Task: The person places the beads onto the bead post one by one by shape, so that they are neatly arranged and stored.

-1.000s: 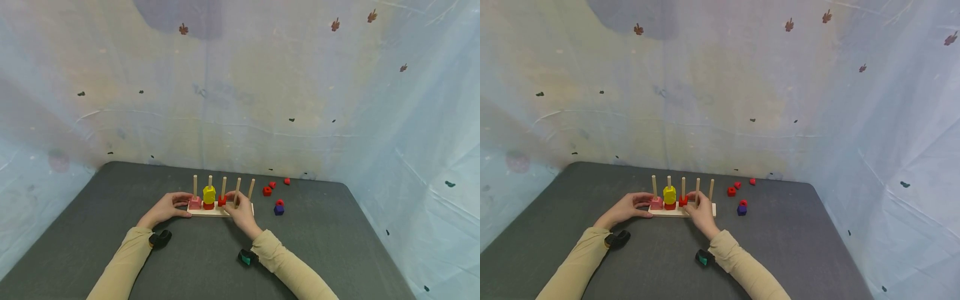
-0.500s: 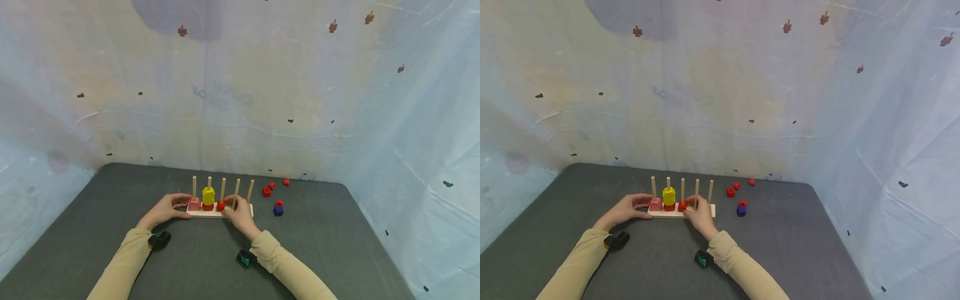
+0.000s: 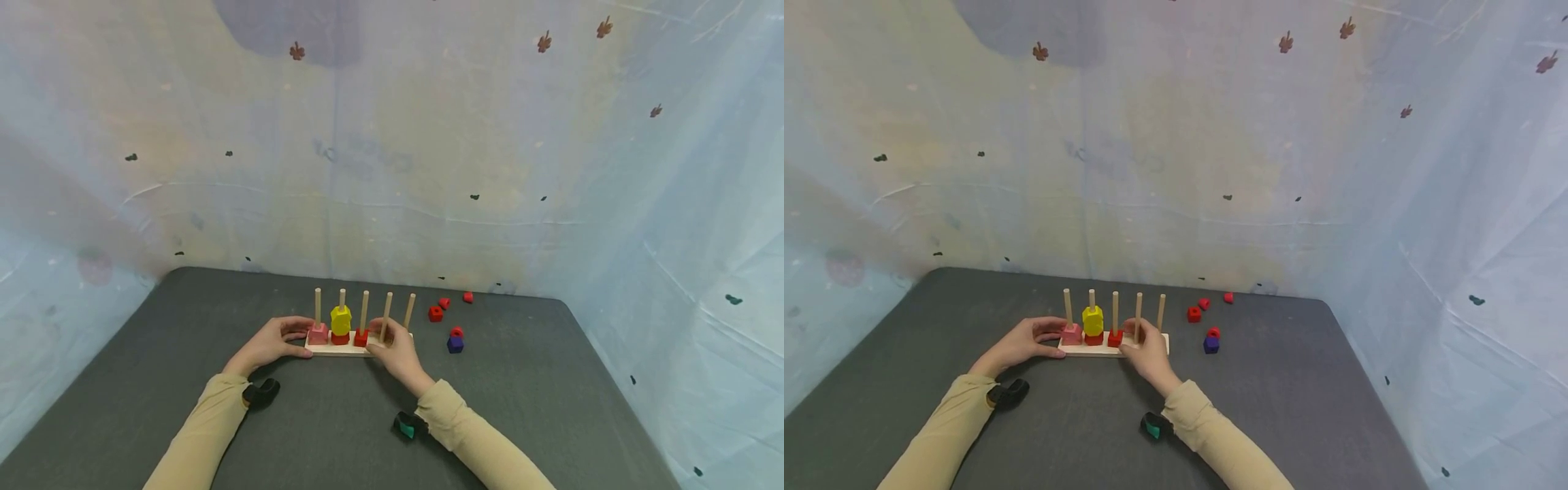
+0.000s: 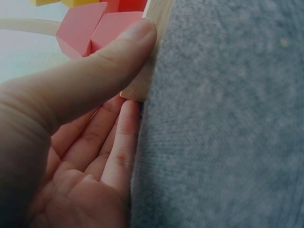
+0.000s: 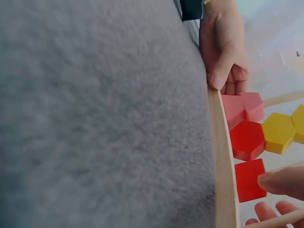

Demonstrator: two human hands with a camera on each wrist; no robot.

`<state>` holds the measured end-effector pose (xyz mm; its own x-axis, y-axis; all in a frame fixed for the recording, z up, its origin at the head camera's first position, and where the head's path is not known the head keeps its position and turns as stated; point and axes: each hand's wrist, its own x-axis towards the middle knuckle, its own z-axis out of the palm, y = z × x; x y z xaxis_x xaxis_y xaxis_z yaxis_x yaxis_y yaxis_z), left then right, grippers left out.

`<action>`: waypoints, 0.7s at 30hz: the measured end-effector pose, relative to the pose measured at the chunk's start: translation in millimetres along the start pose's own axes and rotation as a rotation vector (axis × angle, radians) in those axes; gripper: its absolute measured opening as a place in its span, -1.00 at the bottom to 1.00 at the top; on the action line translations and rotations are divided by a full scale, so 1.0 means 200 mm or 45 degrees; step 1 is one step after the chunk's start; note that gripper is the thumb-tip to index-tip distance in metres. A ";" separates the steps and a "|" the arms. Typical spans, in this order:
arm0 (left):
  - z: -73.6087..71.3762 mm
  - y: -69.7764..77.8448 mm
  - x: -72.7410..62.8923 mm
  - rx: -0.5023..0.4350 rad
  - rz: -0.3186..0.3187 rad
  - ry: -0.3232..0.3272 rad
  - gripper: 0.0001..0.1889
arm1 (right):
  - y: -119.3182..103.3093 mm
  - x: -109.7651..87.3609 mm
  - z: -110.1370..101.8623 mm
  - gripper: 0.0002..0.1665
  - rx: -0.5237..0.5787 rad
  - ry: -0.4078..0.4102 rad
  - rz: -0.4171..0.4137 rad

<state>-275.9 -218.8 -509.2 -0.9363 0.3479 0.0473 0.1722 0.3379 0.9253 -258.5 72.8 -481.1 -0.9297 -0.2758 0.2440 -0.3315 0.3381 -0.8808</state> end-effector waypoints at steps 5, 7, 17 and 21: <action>0.00 0.08 -0.03 -0.004 0.003 -0.011 -0.27 | -0.11 -0.08 -0.08 -0.38 0.041 -0.038 0.010; 0.00 0.08 -0.02 -0.002 -0.001 -0.011 -0.26 | -0.18 -0.11 -0.12 -0.38 0.061 -0.043 0.011; 0.00 0.00 0.01 0.025 -0.010 -0.006 -0.22 | -0.13 -0.18 -0.32 -0.55 -0.124 0.107 -0.093; 0.00 0.00 0.01 0.023 -0.020 -0.003 -0.22 | -0.13 -0.20 -0.44 -0.54 -0.211 0.170 -0.095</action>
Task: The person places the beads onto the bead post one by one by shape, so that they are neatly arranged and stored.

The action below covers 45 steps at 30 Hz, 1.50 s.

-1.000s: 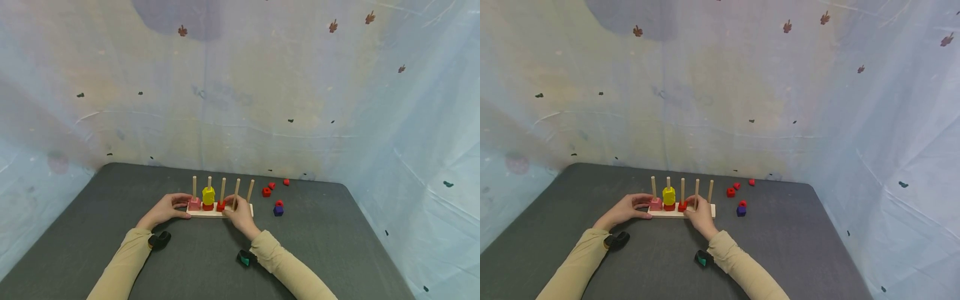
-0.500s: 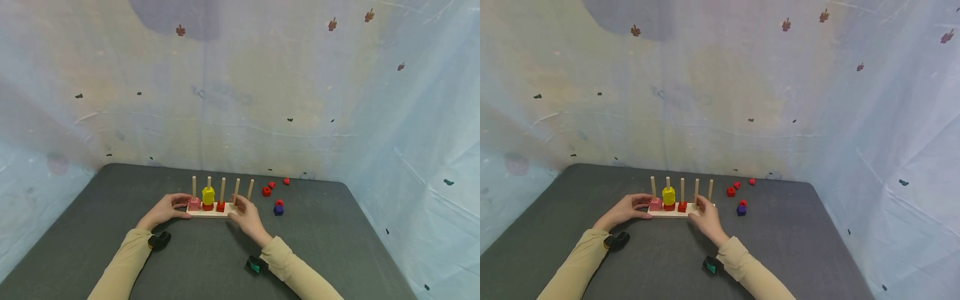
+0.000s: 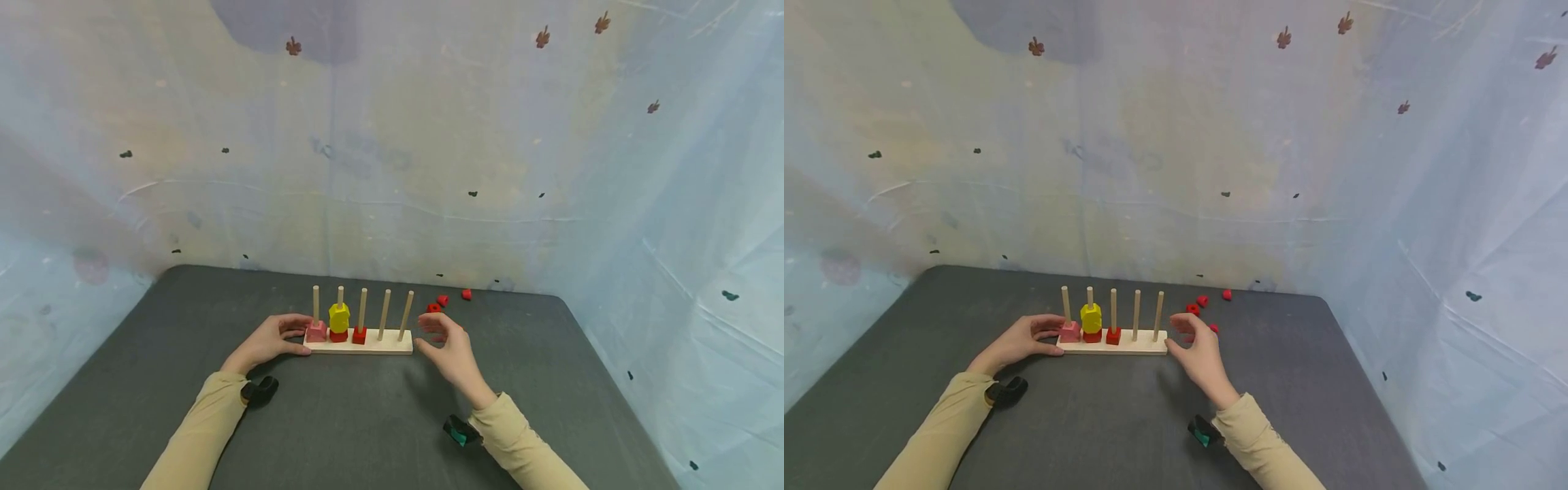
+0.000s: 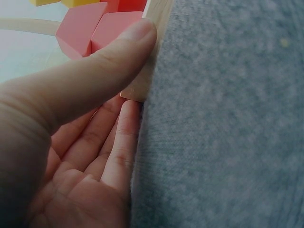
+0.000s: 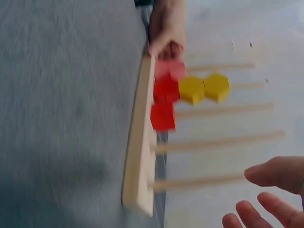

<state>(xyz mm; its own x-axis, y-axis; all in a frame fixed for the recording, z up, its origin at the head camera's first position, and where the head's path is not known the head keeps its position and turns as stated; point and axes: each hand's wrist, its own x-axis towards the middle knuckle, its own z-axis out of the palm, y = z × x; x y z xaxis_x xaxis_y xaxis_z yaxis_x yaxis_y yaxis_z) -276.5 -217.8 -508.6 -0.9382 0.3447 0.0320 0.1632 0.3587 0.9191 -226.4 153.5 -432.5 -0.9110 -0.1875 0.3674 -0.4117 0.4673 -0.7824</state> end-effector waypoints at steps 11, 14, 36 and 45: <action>0.00 0.00 -0.01 -0.003 -0.015 0.013 -0.22 | 0.23 0.03 -0.20 -0.51 -0.133 0.056 0.071; 0.00 -0.01 0.00 -0.001 -0.030 0.022 -0.22 | 0.30 0.02 -0.23 -0.49 -0.160 0.044 0.113; 0.01 0.00 -0.01 0.038 -0.006 0.034 -0.23 | 0.42 0.07 -0.19 -0.65 -0.428 -0.088 0.261; 0.01 0.00 -0.02 0.007 0.023 0.029 -0.26 | 0.38 0.09 -0.21 -0.62 -0.386 -0.210 0.278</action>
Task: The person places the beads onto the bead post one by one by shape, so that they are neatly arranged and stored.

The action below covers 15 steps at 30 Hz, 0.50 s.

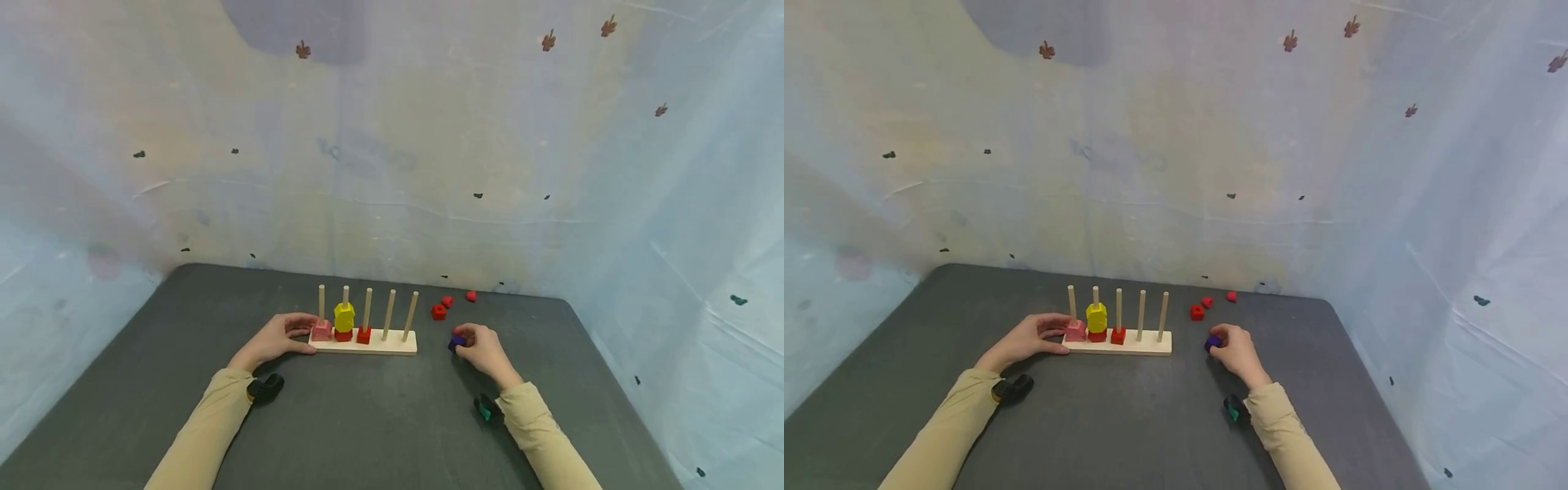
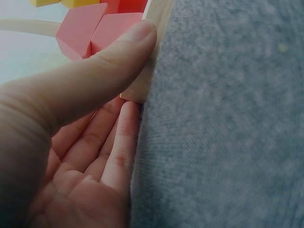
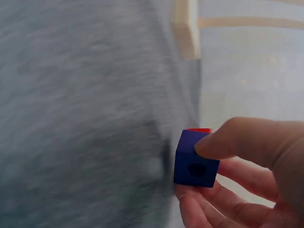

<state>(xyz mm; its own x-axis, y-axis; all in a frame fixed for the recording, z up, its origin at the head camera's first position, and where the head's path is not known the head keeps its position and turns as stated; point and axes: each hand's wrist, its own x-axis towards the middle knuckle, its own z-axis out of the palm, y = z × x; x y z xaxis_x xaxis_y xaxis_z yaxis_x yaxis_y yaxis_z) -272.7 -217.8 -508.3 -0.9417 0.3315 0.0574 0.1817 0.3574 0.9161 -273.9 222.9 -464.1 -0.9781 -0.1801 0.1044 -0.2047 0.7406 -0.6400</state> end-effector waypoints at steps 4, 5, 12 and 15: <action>0.00 0.03 -0.01 -0.003 0.004 0.002 -0.26 | -0.06 0.01 -0.05 -0.62 0.073 0.042 -0.039; 0.00 0.03 0.00 0.002 0.001 0.000 -0.26 | -0.08 0.01 -0.07 -0.62 0.103 0.060 -0.056; 0.01 0.00 0.00 0.026 -0.001 -0.003 -0.24 | -0.29 0.05 -0.18 -0.55 0.525 0.164 -0.212; 0.01 0.01 0.01 0.026 -0.013 0.006 -0.24 | -0.40 0.07 -0.19 -0.55 0.728 0.187 -0.258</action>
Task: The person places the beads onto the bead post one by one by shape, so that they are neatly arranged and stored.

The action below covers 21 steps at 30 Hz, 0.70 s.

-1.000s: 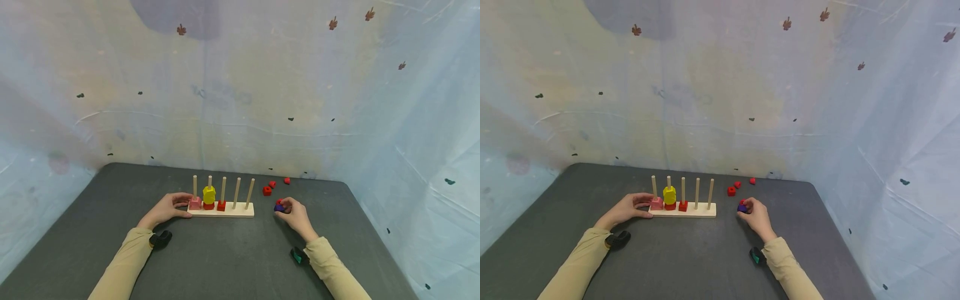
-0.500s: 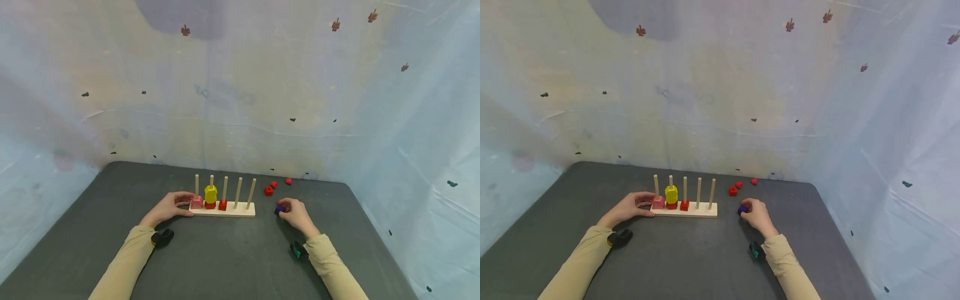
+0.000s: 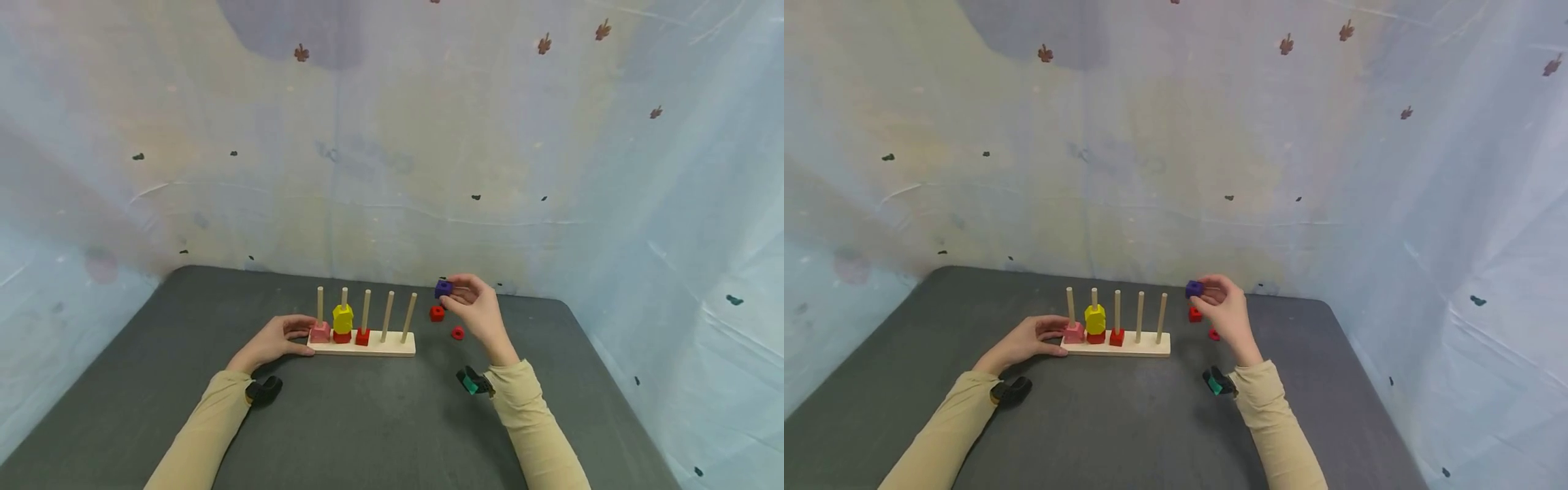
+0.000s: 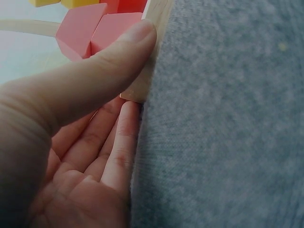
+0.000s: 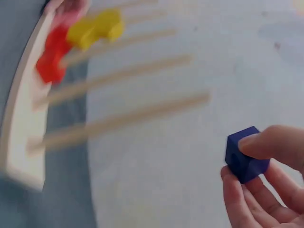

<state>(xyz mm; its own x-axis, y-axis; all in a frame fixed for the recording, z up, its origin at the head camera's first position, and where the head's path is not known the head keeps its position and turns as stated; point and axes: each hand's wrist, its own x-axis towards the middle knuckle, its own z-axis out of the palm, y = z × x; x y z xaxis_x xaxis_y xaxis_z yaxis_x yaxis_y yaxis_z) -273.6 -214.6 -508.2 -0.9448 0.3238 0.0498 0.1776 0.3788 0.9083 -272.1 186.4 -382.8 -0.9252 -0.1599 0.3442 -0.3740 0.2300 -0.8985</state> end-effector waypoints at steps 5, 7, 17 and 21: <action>0.00 0.00 0.00 0.001 -0.013 0.001 -0.24 | -0.12 0.04 0.13 -0.56 0.187 -0.043 -0.049; 0.00 0.00 0.00 0.000 -0.006 -0.007 -0.24 | -0.15 0.05 0.19 -0.56 0.202 -0.100 -0.088; 0.00 0.04 -0.02 -0.034 0.015 -0.016 -0.25 | -0.29 0.00 0.45 -0.61 0.017 -0.262 -0.399; -0.01 0.07 -0.03 -0.045 0.020 -0.020 -0.27 | -0.29 -0.01 0.52 -0.62 -0.107 -0.210 -0.465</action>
<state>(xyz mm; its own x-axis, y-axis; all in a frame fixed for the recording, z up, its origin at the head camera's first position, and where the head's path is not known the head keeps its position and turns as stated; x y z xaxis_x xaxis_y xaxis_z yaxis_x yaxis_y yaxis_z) -266.6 -212.7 -495.6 -0.9374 0.3435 0.0578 0.1824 0.3426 0.9216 -241.4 73.4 -360.6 -0.7102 -0.3961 0.5820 -0.6865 0.2061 -0.6973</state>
